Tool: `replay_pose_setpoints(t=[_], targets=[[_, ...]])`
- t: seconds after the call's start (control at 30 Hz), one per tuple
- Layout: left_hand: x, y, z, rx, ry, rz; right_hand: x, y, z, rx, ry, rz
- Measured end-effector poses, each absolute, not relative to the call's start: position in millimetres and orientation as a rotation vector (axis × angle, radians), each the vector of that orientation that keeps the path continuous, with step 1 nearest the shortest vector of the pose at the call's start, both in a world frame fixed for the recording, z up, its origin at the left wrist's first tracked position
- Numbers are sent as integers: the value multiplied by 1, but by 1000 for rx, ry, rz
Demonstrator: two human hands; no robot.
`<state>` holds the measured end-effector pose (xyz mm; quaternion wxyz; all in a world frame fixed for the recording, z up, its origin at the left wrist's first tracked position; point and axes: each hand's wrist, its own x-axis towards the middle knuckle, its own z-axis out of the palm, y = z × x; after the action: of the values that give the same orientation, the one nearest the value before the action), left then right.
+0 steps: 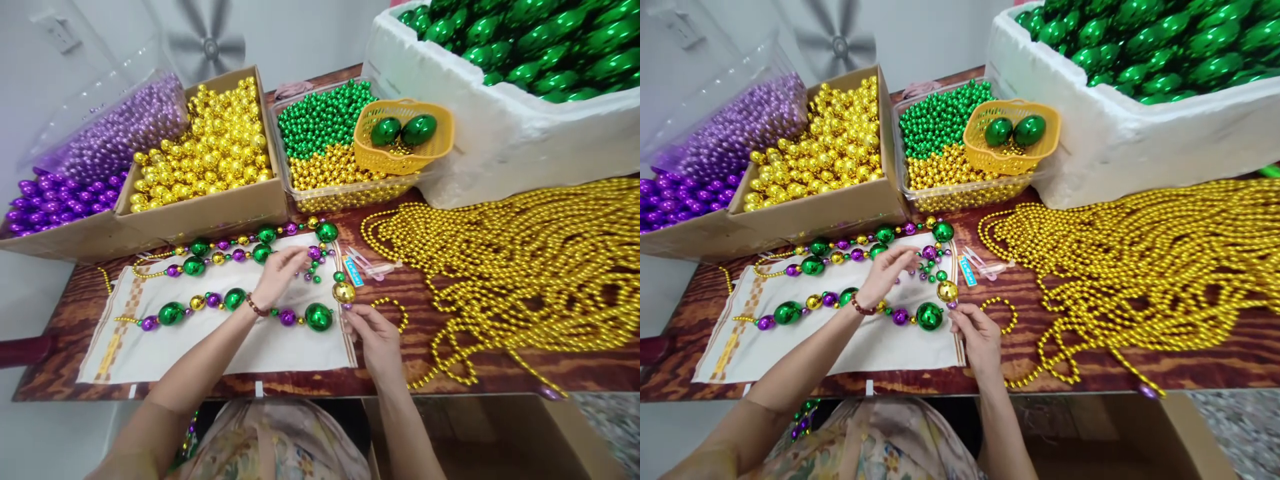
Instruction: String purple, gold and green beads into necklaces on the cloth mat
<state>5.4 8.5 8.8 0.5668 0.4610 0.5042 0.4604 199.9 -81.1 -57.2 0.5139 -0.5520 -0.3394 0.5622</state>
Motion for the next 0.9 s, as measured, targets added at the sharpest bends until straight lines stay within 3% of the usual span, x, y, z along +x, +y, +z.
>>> replay_pose_setpoints(t=[0.2, 0.33, 0.5, 0.67, 0.9], targets=[[-18, 50, 55, 1555, 1414, 1352, 208, -87, -66, -1348, -813, 1363], [-3, 109, 108, 2025, 1410, 1275, 209, -88, -69, -1379, -876, 1312], [-23, 195, 149, 2331, 1775, 1087, 213, -88, -70, -1423, -835, 1294], [-45, 230, 149, 2458, 1919, 808, 217, -85, -71, -1384, -885, 1309], [8, 256, 125, 2600, 1761, 389, 219, -87, -73, -1378, -843, 1374]])
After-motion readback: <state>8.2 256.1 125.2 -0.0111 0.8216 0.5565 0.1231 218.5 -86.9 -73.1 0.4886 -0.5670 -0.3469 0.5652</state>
